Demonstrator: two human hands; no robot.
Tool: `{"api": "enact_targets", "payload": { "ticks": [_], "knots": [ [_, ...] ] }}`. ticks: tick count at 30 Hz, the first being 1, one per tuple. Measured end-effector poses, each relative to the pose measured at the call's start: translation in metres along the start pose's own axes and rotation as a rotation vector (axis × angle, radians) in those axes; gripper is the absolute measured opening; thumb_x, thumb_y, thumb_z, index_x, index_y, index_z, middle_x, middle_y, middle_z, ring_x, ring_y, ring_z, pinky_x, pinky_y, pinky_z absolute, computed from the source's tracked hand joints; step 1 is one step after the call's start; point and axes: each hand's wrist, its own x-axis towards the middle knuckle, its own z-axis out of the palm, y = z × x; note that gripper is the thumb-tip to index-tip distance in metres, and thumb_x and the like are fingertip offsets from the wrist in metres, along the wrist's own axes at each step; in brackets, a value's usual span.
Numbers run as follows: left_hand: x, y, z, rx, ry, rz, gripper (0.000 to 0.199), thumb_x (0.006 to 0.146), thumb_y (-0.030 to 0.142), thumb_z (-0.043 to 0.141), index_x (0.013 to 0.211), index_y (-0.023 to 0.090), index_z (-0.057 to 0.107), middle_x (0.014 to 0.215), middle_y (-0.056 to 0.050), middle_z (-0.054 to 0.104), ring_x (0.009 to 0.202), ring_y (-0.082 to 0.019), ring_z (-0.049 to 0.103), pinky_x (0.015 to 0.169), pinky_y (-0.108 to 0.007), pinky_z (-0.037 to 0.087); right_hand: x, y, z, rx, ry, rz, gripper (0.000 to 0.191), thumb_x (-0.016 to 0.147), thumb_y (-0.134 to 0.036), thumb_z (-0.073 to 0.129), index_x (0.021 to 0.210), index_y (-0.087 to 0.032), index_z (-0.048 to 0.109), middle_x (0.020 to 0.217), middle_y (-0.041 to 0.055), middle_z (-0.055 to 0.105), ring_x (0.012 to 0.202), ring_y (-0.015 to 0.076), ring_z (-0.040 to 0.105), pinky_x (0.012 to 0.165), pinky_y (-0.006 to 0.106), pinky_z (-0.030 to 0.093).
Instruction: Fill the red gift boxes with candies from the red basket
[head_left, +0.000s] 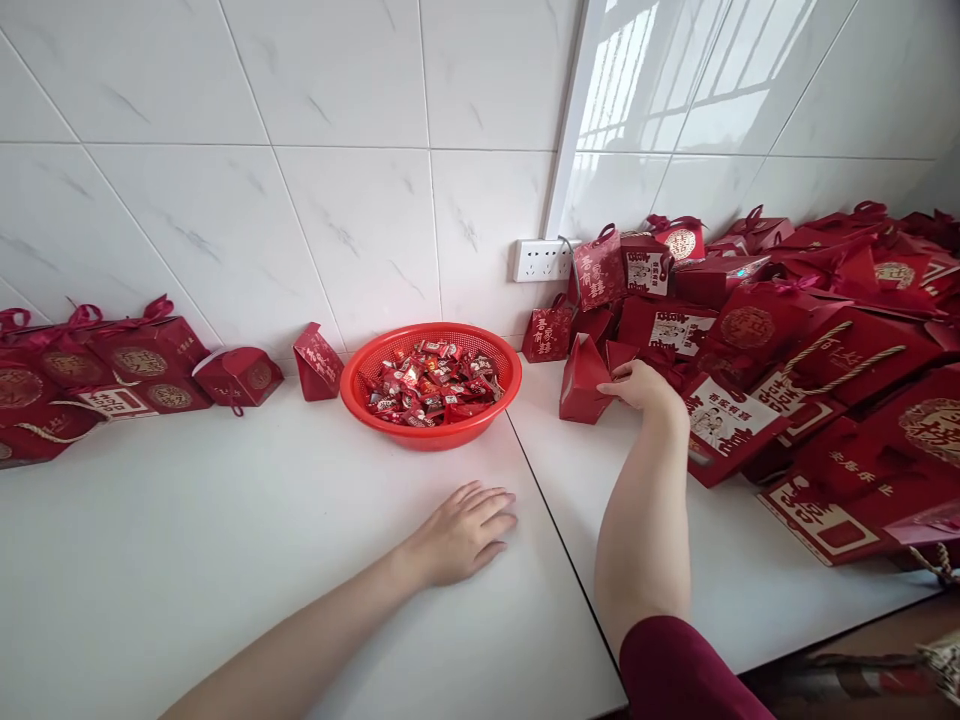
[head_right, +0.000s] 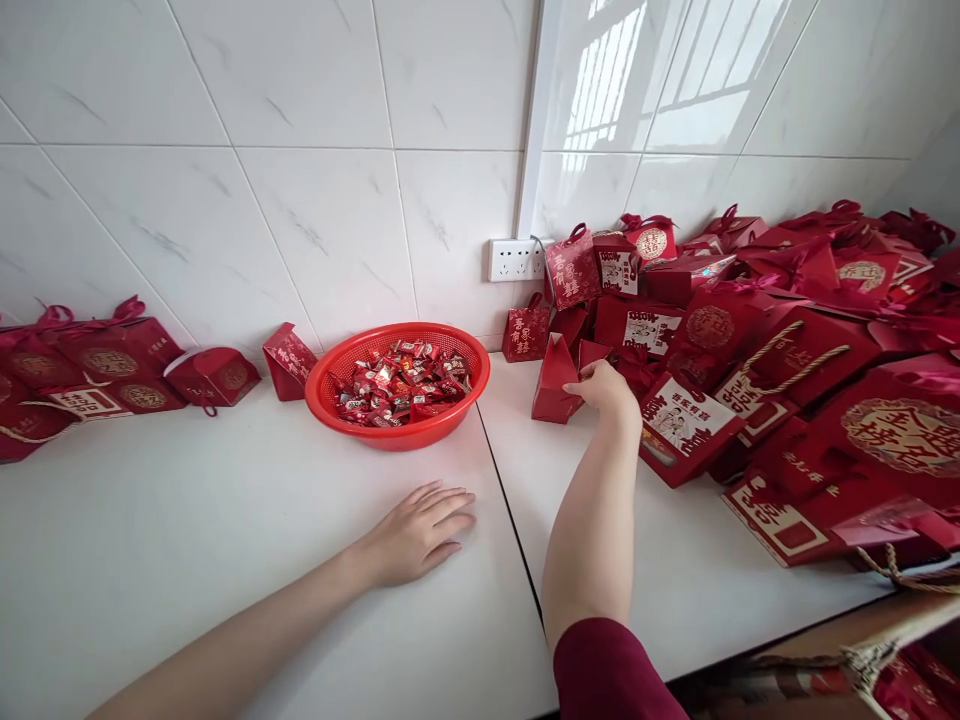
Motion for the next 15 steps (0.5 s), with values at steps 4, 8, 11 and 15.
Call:
{"api": "enact_targets", "payload": {
  "ticks": [4,8,11,15],
  "knots": [
    [0.003,-0.011,-0.008,-0.231,-0.115,-0.159,0.046,0.095,0.038,0.050,0.141,0.029,0.049,0.149,-0.005,0.048,0.138,-0.023,0.044,0.114,-0.043,0.037,-0.017,0.001,-0.013,0.059,-0.235,0.029,0.031,0.069,-0.017,0.077,0.097,-0.015,0.067,0.081,0.0099,0.074,0.072,0.0200,0.070,0.063,0.028,0.053],
    [0.001,-0.016,-0.013,-0.271,-0.124,-0.194,0.046,0.096,0.038,0.048,0.142,0.030,0.048,0.152,-0.003,0.045,0.141,-0.023,0.040,0.118,-0.045,0.032,-0.037,-0.002,-0.026,0.094,-0.322,0.042,0.008,0.075,-0.021,0.073,0.078,-0.013,0.070,0.075,0.0125,0.073,0.068,0.0214,0.071,0.064,0.030,0.056],
    [0.001,-0.015,-0.012,-0.280,-0.127,-0.197,0.046,0.097,0.038,0.048,0.142,0.030,0.048,0.152,-0.003,0.045,0.141,-0.022,0.040,0.118,-0.044,0.032,-0.044,-0.007,-0.032,0.079,-0.150,0.004,0.022,0.081,-0.033,0.068,0.092,-0.014,0.070,0.088,0.0151,0.074,0.079,0.0257,0.071,0.073,0.037,0.056],
    [0.002,-0.014,-0.012,-0.288,-0.121,-0.190,0.045,0.096,0.038,0.049,0.141,0.030,0.049,0.151,-0.004,0.046,0.140,-0.023,0.041,0.117,-0.044,0.033,-0.046,-0.017,-0.033,0.102,0.211,-0.186,0.046,0.090,-0.053,0.050,0.122,-0.022,0.059,0.119,0.0135,0.067,0.106,0.0293,0.063,0.088,0.041,0.050]
  ]
}}
